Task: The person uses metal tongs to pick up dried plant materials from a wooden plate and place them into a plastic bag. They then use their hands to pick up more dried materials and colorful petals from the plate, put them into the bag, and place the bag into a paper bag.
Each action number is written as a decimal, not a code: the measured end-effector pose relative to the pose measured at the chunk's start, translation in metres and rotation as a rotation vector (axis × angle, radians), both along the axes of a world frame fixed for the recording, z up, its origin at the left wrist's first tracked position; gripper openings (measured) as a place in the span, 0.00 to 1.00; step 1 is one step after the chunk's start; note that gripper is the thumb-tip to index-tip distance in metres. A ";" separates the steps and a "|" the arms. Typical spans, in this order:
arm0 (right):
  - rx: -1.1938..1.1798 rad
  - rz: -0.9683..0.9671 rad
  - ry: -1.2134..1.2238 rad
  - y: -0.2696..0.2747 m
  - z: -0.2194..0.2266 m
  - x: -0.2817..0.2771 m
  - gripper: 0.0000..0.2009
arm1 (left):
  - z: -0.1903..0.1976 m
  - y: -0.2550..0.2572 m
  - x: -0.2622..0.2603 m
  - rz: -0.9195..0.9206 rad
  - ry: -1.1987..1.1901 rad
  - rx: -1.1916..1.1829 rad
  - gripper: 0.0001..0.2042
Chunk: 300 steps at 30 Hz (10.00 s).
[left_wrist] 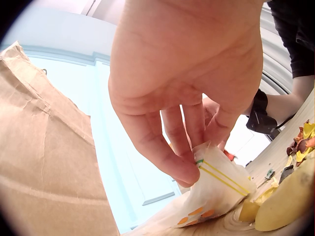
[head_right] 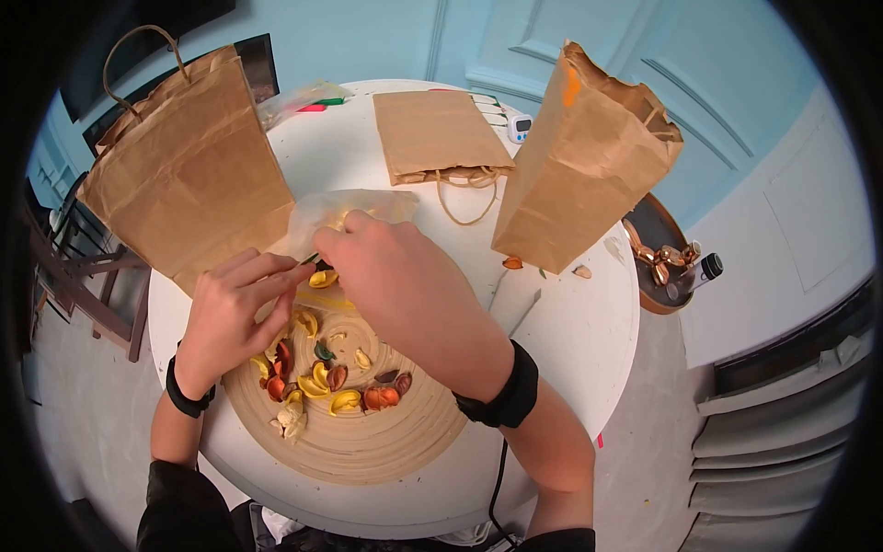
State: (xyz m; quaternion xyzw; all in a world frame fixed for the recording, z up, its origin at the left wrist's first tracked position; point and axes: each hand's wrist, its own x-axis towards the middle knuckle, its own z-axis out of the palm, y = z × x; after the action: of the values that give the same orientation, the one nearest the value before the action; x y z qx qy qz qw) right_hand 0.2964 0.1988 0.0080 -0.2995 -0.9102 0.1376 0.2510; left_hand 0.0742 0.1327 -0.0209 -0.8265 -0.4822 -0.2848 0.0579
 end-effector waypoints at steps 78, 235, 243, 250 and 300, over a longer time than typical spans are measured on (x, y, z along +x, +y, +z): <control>0.070 -0.014 -0.294 -0.004 -0.018 -0.007 0.11 | -0.004 0.000 -0.001 -0.025 0.080 -0.014 0.13; -0.222 0.247 -0.224 0.002 -0.012 0.007 0.08 | -0.001 -0.004 0.002 -0.031 0.079 -0.093 0.10; -0.046 0.019 -0.044 0.001 -0.014 0.000 0.08 | -0.002 -0.003 0.003 -0.018 0.051 -0.049 0.14; -0.131 0.014 -0.243 0.000 -0.002 0.005 0.07 | 0.001 -0.004 0.002 -0.022 0.064 -0.085 0.23; -0.223 0.293 -0.406 -0.039 -0.039 -0.012 0.09 | -0.002 -0.002 0.002 0.045 0.040 -0.025 0.05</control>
State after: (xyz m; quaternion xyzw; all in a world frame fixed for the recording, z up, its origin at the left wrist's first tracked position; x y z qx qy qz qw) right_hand 0.2844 0.1602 -0.0310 -0.2120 -0.9547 0.2087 0.0064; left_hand 0.0766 0.1303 -0.0230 -0.8214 -0.5031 -0.2610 0.0635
